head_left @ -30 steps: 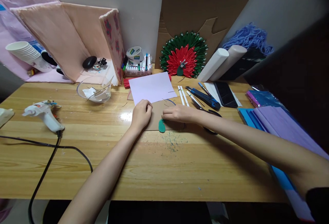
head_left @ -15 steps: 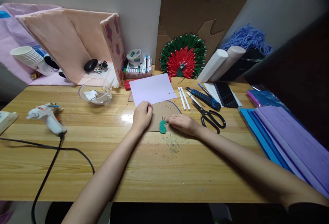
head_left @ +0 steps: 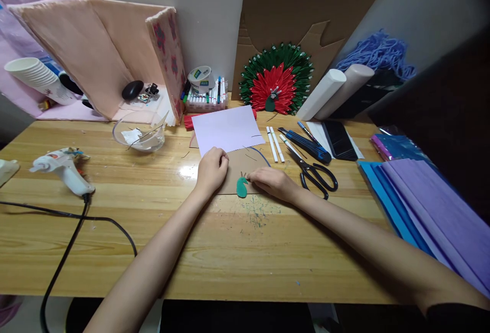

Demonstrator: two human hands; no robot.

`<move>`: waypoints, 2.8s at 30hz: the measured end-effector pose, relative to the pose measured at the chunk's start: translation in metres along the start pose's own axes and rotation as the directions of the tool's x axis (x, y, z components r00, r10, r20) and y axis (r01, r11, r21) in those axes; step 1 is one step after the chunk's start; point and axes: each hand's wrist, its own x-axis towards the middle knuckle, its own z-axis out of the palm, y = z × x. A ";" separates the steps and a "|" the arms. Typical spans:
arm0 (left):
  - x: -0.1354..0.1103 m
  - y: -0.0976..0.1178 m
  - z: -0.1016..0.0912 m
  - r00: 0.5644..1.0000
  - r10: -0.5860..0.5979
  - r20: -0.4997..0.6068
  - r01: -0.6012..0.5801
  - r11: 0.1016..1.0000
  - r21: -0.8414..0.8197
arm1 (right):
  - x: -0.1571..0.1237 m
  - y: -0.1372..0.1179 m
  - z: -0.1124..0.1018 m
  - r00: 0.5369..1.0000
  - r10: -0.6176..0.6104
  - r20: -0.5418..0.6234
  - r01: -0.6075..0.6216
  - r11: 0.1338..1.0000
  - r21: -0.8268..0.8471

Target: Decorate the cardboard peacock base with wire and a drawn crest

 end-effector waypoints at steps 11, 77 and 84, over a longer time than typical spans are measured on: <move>-0.001 0.000 0.000 1.000 0.003 -0.002 -0.003 1.000 0.019 | 0.002 -0.002 0.003 0.995 0.008 -0.099 -0.006 1.000 0.020; -0.002 -0.001 0.000 1.000 0.002 0.010 -0.003 0.998 0.056 | 0.052 0.021 -0.033 0.863 -0.167 0.477 0.239 0.966 -0.094; -0.002 0.000 -0.001 1.000 -0.007 0.013 0.006 0.998 0.057 | 0.058 0.015 -0.034 0.780 -0.254 0.572 0.464 0.848 -0.257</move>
